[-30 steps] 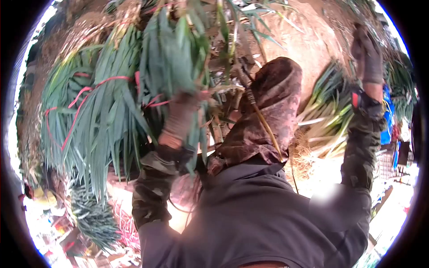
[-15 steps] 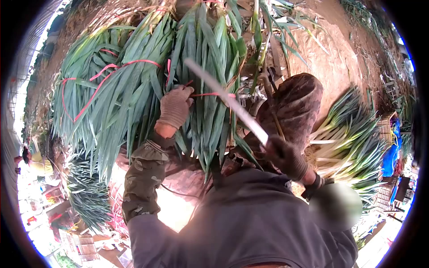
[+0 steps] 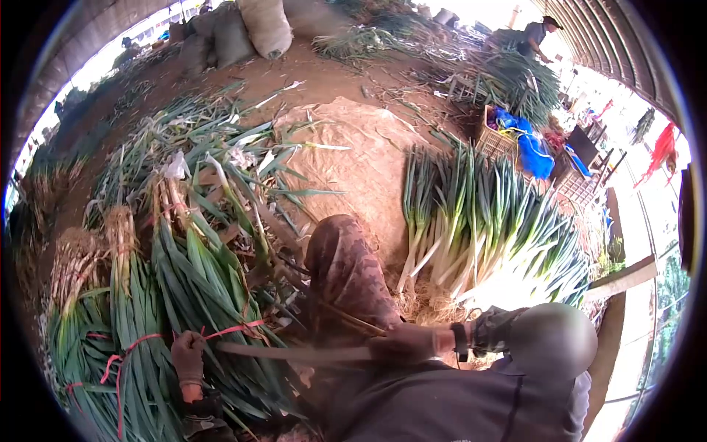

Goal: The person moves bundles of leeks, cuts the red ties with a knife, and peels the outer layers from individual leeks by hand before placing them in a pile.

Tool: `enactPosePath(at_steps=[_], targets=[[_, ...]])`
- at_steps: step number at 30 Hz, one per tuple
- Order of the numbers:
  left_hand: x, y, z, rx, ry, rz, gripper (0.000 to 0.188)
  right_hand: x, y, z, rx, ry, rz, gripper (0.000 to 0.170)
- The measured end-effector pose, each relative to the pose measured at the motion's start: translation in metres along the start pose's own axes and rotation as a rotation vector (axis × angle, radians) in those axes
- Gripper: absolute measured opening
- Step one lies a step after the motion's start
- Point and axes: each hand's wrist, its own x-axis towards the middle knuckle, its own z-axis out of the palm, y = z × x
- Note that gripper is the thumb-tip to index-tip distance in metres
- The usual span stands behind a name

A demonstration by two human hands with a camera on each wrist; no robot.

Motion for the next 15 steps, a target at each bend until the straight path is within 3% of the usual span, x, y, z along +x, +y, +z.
enactPosePath(at_steps=[4,9,11,15], targets=[[-0.028,0.007,-0.003,0.156,-0.007,0.08,0.002,0.051,0.001,0.013,-0.077,0.006,-0.027,0.033],[-0.069,0.009,0.02,0.236,0.055,0.082,0.005,0.159,0.028,0.093,0.607,0.164,-0.057,0.036],[-0.074,0.017,0.019,0.313,0.114,0.098,0.005,0.18,-0.017,0.082,0.65,0.221,0.061,0.039],[-0.082,0.024,0.021,0.456,0.149,0.116,0.007,0.195,-0.037,0.077,0.841,-0.007,0.244,0.044]])
